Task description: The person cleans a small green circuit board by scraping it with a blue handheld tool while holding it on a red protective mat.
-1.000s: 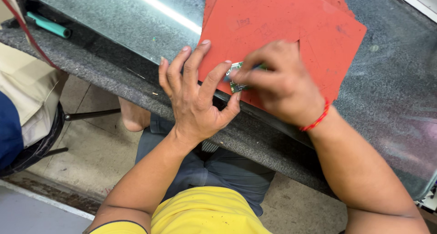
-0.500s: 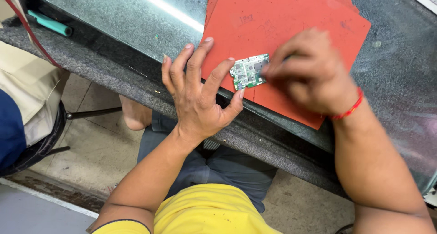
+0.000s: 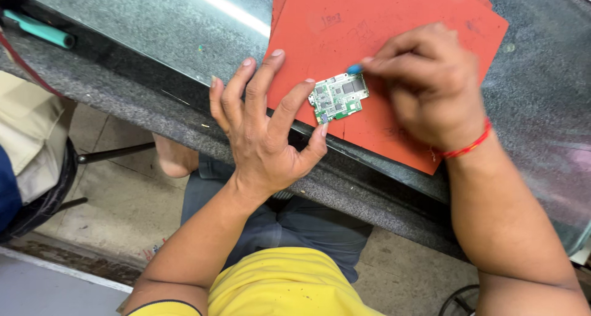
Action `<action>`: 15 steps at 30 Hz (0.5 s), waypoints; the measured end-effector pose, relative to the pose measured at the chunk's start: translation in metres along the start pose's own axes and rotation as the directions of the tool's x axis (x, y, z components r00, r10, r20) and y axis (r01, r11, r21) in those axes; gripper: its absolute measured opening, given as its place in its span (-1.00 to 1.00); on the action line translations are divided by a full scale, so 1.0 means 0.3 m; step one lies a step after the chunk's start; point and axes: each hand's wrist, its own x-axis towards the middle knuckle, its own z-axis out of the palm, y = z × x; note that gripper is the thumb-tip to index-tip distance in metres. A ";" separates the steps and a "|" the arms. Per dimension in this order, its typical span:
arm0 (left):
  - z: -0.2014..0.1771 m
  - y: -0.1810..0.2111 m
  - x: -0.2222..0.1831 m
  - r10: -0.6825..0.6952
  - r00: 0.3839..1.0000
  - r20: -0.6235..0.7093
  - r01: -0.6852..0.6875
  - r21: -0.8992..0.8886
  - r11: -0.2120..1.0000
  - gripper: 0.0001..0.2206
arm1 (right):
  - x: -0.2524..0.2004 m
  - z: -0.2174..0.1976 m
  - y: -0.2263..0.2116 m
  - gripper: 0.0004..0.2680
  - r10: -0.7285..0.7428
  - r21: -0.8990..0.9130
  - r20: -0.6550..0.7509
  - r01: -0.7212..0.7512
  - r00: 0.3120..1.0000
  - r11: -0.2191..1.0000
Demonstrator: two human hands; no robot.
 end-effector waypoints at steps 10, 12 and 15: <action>0.000 0.004 0.011 -0.009 1.000 0.002 0.009 0.019 1.000 -0.54 | 0.014 0.032 -0.077 -0.80 -0.202 0.012 0.029 0.202 0.979 0.979; 0.003 0.004 0.006 -0.013 1.000 0.015 0.012 0.029 0.999 -0.52 | 0.003 0.037 -0.071 -0.83 -0.243 0.088 0.056 0.238 0.968 0.967; 0.004 0.008 0.006 -0.009 1.000 0.006 0.009 0.038 0.999 -0.53 | 0.006 -0.003 -0.009 -0.81 -0.022 -0.013 0.012 0.022 1.000 1.000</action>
